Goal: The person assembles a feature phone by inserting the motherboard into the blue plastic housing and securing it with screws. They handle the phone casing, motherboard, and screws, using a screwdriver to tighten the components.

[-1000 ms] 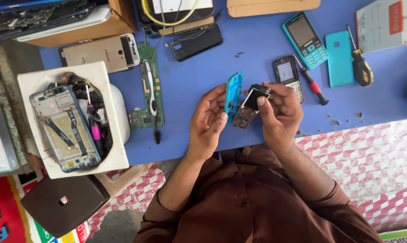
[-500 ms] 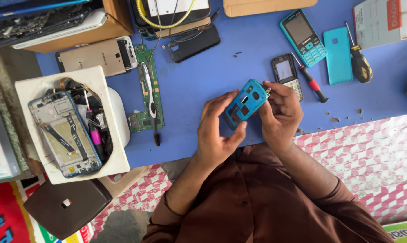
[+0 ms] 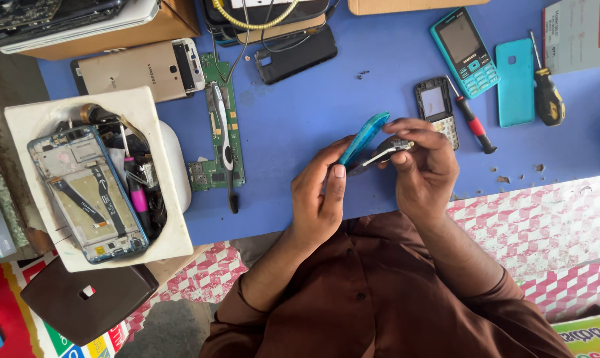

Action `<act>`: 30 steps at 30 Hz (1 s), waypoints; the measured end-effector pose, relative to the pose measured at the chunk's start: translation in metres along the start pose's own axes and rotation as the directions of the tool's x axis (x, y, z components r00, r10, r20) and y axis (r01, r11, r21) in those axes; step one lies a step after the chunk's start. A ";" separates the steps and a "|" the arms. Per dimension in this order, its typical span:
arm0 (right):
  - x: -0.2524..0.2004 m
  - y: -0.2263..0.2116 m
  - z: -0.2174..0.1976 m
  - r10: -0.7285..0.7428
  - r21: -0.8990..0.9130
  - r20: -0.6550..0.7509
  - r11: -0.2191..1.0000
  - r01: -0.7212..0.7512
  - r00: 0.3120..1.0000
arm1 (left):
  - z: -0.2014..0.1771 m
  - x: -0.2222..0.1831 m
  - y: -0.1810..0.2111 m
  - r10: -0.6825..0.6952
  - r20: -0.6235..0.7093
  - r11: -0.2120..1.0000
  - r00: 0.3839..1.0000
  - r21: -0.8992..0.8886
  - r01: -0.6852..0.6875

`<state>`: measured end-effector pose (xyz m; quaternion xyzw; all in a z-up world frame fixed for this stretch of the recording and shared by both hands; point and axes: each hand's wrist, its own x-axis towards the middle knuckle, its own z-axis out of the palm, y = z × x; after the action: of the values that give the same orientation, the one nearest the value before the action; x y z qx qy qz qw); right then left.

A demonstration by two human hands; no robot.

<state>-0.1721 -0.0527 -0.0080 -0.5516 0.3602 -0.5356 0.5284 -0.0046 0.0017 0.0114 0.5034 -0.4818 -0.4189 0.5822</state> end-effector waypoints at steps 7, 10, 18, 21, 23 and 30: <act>0.003 -0.005 0.000 0.293 0.360 -0.037 0.896 -0.261 0.955 | -0.001 -0.003 -0.003 0.002 0.033 1.000 0.999 -0.002 -0.002; 0.005 -0.004 0.005 0.221 0.227 -0.061 0.953 -0.202 0.973 | -0.001 -0.003 -0.004 -0.143 0.014 0.990 0.990 0.013 0.143; 0.003 0.010 0.006 0.107 0.111 -0.105 0.989 -0.096 0.989 | 0.001 -0.002 -0.005 -0.102 0.040 0.994 0.994 0.040 0.100; -0.001 0.015 0.004 0.059 0.064 -0.109 0.997 -0.052 0.992 | 0.004 -0.001 -0.001 -0.040 0.055 0.999 0.998 0.001 0.040; 0.000 0.017 0.003 0.071 0.126 -0.123 0.991 -0.056 0.990 | 0.004 0.000 0.000 -0.012 0.055 1.000 0.998 0.008 0.011; -0.001 0.019 -0.003 0.025 0.327 -0.120 0.945 0.016 0.992 | 0.004 -0.009 -0.008 -0.102 -0.012 0.987 0.995 0.121 0.103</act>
<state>-0.1716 -0.0556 -0.0272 -0.4216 0.2994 -0.6194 0.5907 -0.0099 0.0089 0.0028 0.5633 -0.4780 -0.4168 0.5297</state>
